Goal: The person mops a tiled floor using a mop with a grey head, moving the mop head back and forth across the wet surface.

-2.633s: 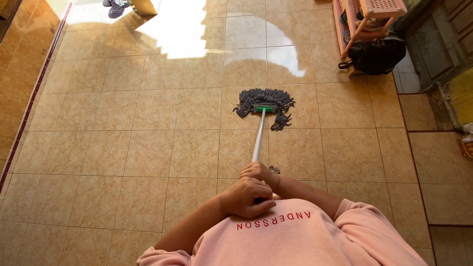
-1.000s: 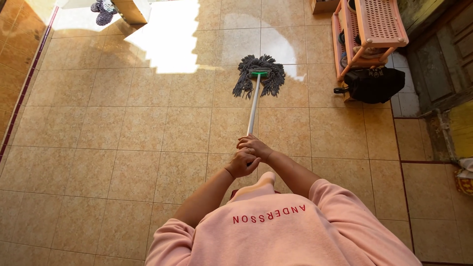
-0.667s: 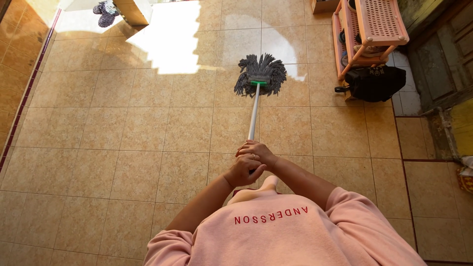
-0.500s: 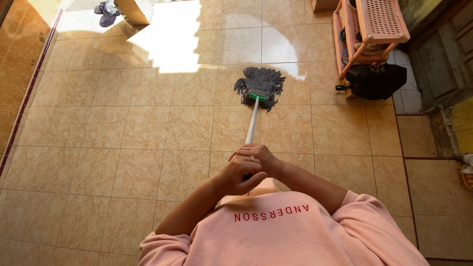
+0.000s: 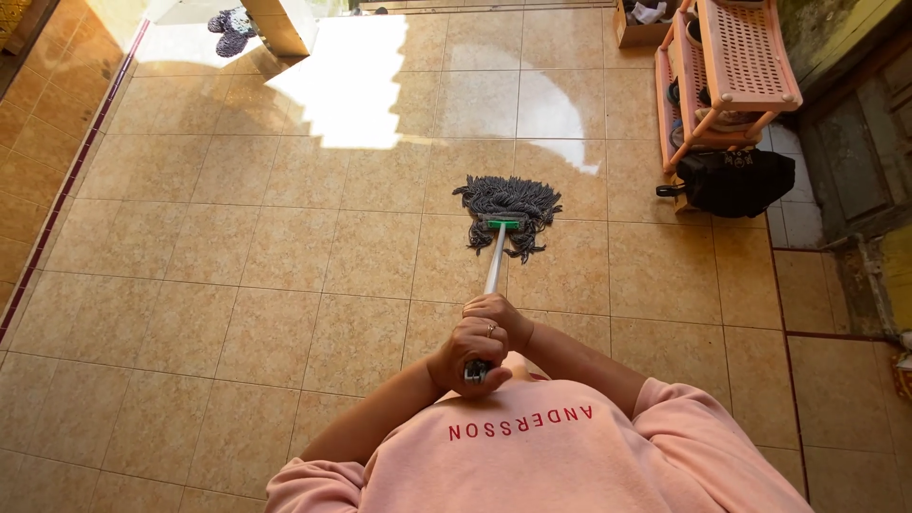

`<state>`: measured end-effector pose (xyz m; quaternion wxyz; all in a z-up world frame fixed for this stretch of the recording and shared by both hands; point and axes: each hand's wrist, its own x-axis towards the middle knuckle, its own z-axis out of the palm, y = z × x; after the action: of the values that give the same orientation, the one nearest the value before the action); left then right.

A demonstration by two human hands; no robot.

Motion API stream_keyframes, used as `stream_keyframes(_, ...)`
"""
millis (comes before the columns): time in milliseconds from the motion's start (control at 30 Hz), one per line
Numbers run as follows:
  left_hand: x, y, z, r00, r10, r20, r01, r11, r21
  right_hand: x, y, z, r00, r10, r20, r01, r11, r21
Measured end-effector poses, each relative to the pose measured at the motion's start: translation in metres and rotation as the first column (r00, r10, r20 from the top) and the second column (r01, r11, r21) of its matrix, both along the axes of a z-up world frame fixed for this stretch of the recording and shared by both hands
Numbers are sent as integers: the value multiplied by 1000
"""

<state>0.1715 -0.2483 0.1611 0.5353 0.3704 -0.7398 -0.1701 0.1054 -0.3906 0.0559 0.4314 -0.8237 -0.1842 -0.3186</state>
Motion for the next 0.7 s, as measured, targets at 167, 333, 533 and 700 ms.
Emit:
stream_keyframes(167, 11, -11, -64, 966, 218, 138, -231, 969, 90, 2, -25, -32, 944, -151, -295, 104, 980, -169)
stream_keyframes(333, 15, -17, -113, 931, 234, 281, -288, 943, 167, 9, -49, -108, 859, -224, -461, 123, 963, -239)
stream_keyframes(533, 4, -10, -107, 936, 203, 288, -267, 942, 203, 4, -46, -130, 808, -211, -551, 103, 970, -220)
stream_keyframes(700, 2, 5, -34, 926, 145, 348, -222, 955, 194, 1, -25, -89, 935, -139, -327, 107, 988, -115)
